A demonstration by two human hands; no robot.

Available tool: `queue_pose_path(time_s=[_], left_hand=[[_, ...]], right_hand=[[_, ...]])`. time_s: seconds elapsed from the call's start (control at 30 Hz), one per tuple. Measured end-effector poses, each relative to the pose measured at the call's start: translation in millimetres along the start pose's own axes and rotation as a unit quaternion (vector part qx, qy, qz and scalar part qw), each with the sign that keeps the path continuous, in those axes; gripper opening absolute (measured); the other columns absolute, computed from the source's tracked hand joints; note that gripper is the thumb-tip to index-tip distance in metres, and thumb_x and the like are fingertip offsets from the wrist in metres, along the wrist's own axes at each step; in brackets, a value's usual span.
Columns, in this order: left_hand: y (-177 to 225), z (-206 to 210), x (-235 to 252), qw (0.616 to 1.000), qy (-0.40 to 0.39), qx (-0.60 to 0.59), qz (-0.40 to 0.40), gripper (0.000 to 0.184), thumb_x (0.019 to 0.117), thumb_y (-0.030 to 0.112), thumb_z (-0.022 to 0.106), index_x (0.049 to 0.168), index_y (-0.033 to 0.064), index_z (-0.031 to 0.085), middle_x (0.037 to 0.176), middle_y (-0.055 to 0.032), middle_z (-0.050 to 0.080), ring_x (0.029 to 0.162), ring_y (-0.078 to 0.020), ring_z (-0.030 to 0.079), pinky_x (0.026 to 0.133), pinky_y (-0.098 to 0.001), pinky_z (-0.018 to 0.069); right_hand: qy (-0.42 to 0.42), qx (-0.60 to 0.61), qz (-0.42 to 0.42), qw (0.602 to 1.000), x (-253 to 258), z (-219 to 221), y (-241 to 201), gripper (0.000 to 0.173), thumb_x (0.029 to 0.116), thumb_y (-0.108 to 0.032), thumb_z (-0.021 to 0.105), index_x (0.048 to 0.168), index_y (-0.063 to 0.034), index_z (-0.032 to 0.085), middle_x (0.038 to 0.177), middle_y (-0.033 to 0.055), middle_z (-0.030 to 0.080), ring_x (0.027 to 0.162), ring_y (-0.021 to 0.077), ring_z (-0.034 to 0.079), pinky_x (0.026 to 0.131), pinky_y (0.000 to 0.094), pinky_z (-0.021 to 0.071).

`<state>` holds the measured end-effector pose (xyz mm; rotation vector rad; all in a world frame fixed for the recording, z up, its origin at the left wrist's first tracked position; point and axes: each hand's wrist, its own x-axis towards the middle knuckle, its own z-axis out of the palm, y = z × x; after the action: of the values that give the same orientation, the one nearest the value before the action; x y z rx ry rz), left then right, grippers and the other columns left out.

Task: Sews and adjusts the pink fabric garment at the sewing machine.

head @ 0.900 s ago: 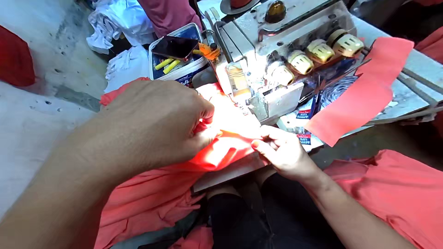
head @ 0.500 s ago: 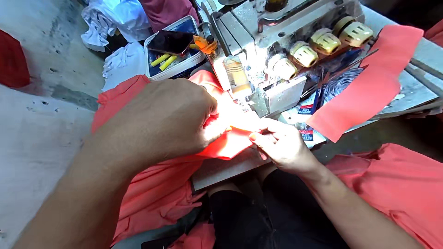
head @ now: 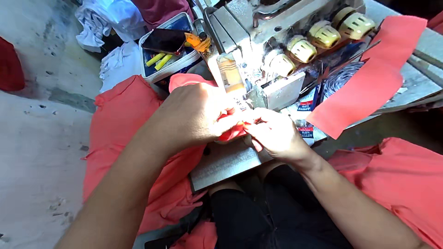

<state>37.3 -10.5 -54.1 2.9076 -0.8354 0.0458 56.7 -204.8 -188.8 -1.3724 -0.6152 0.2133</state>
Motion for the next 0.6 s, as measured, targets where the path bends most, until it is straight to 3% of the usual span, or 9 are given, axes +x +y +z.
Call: queue_pose_path(time_s=[0.17, 0.27, 0.37, 0.4, 0.43, 0.5, 0.6], left_hand=[[-12, -1, -2, 0.999, -0.006, -0.005, -0.038, 0.03, 0.0933, 0.036, 0.055, 0.076, 0.0161, 0.07, 0.072, 0.0003, 0.064, 0.068, -0.0137, 0.062, 0.058, -0.0395, 0.0452], [-19, -7, -10, 0.999, -0.007, -0.032, -0.028, 0.025, 0.0934, 0.028, 0.057, 0.079, 0.0126, 0.07, 0.069, 0.0009, 0.06, 0.064, -0.0094, 0.057, 0.058, -0.0321, 0.0447], [4, -10, -19, 0.999, 0.019, -0.014, -0.026, 0.026, 0.0945, 0.033, 0.056, 0.079, 0.0191, 0.07, 0.062, 0.0085, 0.055, 0.056, -0.0045, 0.052, 0.051, -0.0286, 0.0411], [14, -8, -21, 1.0, 0.028, -0.002, -0.004, 0.028, 0.0951, 0.033, 0.054, 0.077, 0.0182, 0.071, 0.06, 0.0075, 0.053, 0.054, -0.0068, 0.053, 0.049, -0.0306, 0.0407], [23, -5, -21, 0.999, 0.037, 0.01, 0.025, 0.033, 0.0977, 0.032, 0.052, 0.077, 0.0164, 0.071, 0.058, 0.0056, 0.053, 0.053, -0.0096, 0.053, 0.048, -0.0322, 0.0393], [31, 4, -19, 0.996, 0.051, 0.032, 0.069, 0.034, 0.1002, 0.031, 0.05, 0.078, 0.0154, 0.069, 0.058, 0.0043, 0.05, 0.053, -0.0114, 0.05, 0.049, -0.0311, 0.0349], [20, 12, -17, 0.995, 0.065, 0.034, 0.071, 0.031, 0.0968, 0.036, 0.055, 0.077, 0.0168, 0.069, 0.061, 0.0043, 0.053, 0.057, -0.0111, 0.053, 0.053, -0.031, 0.0373]], right_hand=[[-0.001, 0.043, 0.04, 0.998, 3, -1, -1, 0.009, 0.0983, 0.001, 0.058, 0.102, -0.0055, 0.064, 0.065, -0.0073, 0.06, 0.045, -0.0036, 0.051, 0.044, 0.0122, 0.047], [-0.012, 0.061, 0.028, 0.998, 1, -2, 5, 0.011, 0.0985, 0.002, 0.055, 0.103, -0.0059, 0.062, 0.07, -0.0065, 0.061, 0.047, -0.0034, 0.051, 0.046, 0.0121, 0.0466], [-0.045, 0.032, -0.007, 0.998, -3, -9, 3, 0.022, 0.0988, -0.003, 0.056, 0.12, -0.0037, 0.059, 0.081, -0.0071, 0.063, 0.054, -0.0062, 0.053, 0.05, 0.0107, 0.0488], [-0.047, 0.019, -0.027, 0.998, -7, -11, 1, 0.026, 0.0987, -0.006, 0.059, 0.124, -0.0019, 0.06, 0.087, -0.0061, 0.065, 0.057, -0.0068, 0.055, 0.052, 0.0104, 0.0502], [-0.037, 0.012, -0.049, 0.998, -11, -11, -1, 0.023, 0.0981, -0.006, 0.062, 0.12, -0.0003, 0.063, 0.091, -0.0045, 0.065, 0.06, -0.007, 0.055, 0.054, 0.01, 0.0509], [-0.007, 0.009, -0.088, 0.996, -19, -7, -2, 0.007, 0.0967, -0.003, 0.062, 0.1, -0.0017, 0.068, 0.087, -0.0047, 0.062, 0.062, -0.0077, 0.054, 0.056, 0.0084, 0.05], [0.022, 0.0, -0.109, 0.994, -28, -4, 2, 0.007, 0.0973, -0.002, 0.062, 0.096, -0.0016, 0.069, 0.087, -0.005, 0.062, 0.065, -0.0085, 0.055, 0.059, 0.0077, 0.0507]])
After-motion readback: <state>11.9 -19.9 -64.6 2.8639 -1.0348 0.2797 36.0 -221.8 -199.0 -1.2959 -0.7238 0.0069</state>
